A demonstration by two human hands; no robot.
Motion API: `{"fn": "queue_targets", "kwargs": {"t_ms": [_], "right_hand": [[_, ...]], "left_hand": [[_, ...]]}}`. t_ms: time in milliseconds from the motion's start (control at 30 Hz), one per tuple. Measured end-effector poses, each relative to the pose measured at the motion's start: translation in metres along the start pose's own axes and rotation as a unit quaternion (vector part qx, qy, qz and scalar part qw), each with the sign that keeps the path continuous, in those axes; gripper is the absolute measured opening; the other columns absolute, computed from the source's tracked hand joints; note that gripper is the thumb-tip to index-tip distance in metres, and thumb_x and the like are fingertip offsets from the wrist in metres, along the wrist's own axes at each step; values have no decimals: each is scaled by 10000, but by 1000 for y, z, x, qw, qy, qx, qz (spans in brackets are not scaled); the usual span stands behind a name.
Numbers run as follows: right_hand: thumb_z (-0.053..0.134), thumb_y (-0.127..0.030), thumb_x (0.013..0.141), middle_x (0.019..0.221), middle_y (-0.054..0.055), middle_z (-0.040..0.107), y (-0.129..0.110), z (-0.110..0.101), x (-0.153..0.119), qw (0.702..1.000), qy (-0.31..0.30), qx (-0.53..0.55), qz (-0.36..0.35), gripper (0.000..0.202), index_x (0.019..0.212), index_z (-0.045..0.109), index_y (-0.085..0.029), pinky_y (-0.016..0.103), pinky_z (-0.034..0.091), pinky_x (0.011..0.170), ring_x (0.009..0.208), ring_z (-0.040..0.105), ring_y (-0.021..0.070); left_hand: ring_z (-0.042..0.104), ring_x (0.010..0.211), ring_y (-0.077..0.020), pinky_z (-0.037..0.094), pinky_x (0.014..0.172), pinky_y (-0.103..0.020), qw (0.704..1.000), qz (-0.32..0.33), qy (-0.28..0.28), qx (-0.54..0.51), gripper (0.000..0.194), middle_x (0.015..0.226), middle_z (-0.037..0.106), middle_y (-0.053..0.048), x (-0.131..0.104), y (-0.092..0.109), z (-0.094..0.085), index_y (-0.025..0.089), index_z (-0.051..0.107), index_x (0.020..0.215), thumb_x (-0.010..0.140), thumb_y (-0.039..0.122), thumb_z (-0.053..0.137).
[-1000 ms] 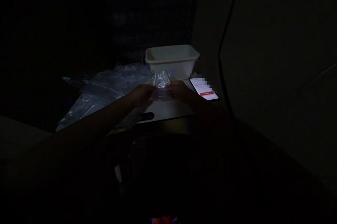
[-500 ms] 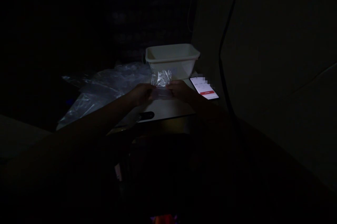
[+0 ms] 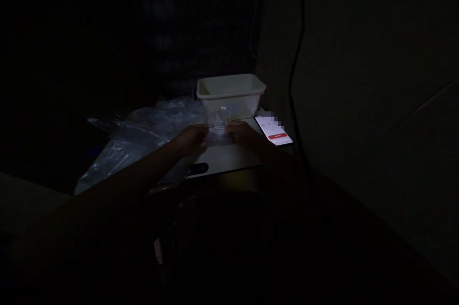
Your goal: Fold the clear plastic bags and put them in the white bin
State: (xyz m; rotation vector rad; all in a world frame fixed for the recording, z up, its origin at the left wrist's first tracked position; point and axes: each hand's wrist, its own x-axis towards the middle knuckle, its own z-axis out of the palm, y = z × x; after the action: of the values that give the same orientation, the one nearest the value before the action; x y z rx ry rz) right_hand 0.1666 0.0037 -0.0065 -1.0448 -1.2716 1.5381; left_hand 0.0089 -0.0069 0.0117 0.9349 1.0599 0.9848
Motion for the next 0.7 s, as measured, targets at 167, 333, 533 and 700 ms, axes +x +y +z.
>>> {"fn": "queue_targets", "kwargs": {"t_ms": [167, 333, 533, 700], "right_hand": [[553, -94, 547, 455, -47, 489, -6, 6, -4, 998, 25, 58, 19, 81, 572, 513, -160, 197, 376, 450, 430, 466, 76], [464, -27, 587, 557, -6, 576, -9, 7, -8, 996, -23, 89, 20, 178, 681, 565, -139, 222, 417, 541, 525, 531, 89], [528, -70, 570, 564, -6, 585, -2, 2, -4, 999, 35, 40, 2, 141, 665, 583, -158, 223, 433, 527, 532, 533, 102], [504, -55, 513, 714, 30, 615, 7, -10, 7, 999, 30, 11, -7, 289, 771, 584, -160, 256, 441, 553, 622, 556, 140]], "left_hand": [[415, 347, -61, 357, 365, -164, 1000, -5, 0, -8, 167, 420, 452, 46, -1, 1, 1, 136, 512, 639, 556, 28, 416], [483, 415, -79, 410, 432, -193, 999, 6, -25, -23, 194, 497, 515, 19, 2, -1, -3, 135, 532, 669, 555, 31, 414], [471, 396, -78, 407, 430, -193, 1000, 2, -10, 5, 232, 481, 510, 8, 0, 2, -5, 118, 545, 608, 515, -1, 370], [469, 416, -77, 400, 448, -187, 999, -10, 34, 39, 185, 472, 507, -6, 6, -2, -8, 100, 546, 537, 526, 17, 382]]}}
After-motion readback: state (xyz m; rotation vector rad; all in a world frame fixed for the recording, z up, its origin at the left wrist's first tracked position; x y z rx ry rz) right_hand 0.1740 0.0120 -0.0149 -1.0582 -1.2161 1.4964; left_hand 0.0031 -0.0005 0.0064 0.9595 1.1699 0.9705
